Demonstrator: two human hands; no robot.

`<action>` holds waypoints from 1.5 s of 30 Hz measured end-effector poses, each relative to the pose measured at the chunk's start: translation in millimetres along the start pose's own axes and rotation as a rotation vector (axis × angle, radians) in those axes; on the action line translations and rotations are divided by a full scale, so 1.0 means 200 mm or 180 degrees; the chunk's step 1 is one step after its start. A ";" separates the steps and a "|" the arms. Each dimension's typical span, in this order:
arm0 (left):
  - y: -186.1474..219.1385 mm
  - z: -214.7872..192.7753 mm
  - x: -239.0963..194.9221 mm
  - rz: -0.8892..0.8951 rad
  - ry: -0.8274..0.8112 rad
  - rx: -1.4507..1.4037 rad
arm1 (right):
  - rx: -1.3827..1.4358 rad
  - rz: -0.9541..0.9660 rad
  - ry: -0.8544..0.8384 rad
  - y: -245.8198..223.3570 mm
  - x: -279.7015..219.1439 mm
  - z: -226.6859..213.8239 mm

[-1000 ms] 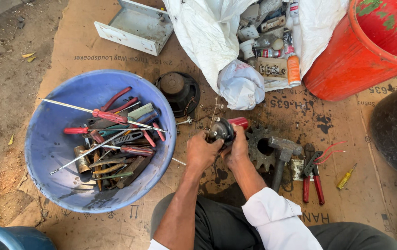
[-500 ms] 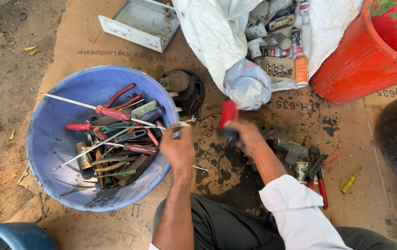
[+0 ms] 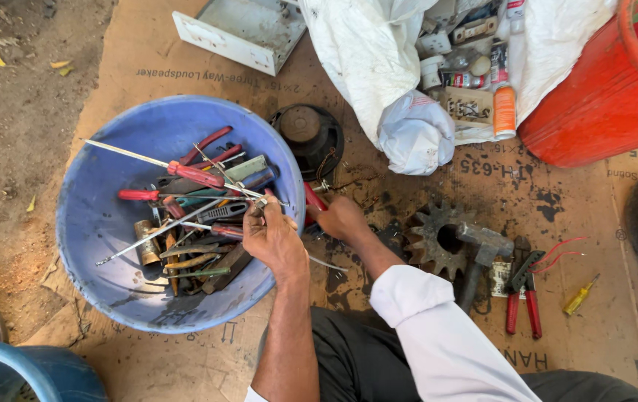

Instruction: The person sits on a cardboard sheet and uses a screwdriver to remove screws from a white electrical box. They then use a hammer to strike a metal gear-like component, applying a substance from a small tube to the gear before continuing to hammer it.

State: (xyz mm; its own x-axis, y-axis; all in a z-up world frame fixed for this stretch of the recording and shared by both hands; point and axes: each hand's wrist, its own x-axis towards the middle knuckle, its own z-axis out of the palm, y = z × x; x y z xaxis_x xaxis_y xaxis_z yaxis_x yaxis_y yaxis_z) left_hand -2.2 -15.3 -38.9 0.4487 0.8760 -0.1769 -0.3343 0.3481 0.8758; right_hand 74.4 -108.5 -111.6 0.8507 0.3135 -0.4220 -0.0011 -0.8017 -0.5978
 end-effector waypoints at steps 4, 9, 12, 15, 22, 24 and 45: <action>-0.03 0.00 0.02 -0.0110 0.0024 -0.0093 | 0.0996 0.0120 -0.0029 0.13 -0.06 0.00; -0.02 0.01 0.01 -0.0199 -0.0008 -0.0068 | 0.1664 0.0326 -0.0290 0.19 -0.14 0.00; -0.02 0.00 0.01 -0.0204 -0.0012 -0.0046 | 0.1471 -0.0009 -0.0477 0.18 -0.18 -0.01; -0.03 0.00 0.02 -0.0154 -0.0004 -0.0016 | 0.0270 -0.0452 -0.0199 0.14 -0.23 -0.02; 0.07 0.05 -0.11 0.1037 -0.0563 0.0777 | 0.3327 0.0553 0.0891 0.18 -0.31 0.03; 0.16 0.07 -0.24 0.1948 -0.1097 0.1140 | 0.3743 0.0083 0.0743 0.17 -0.30 0.03; -0.07 0.11 -0.41 -0.0013 -0.3351 0.3339 | 0.0087 0.0816 0.2523 0.89 -1.02 -0.41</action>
State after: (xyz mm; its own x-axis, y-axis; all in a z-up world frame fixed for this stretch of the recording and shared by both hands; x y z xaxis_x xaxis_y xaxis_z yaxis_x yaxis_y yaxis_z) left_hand -16.4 -99.1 -26.4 0.9800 0.0783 -0.1829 0.1985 -0.4446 0.8735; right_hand -57.3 -357.2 -76.8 0.9402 -0.3366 0.0516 -0.2493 -0.7836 -0.5691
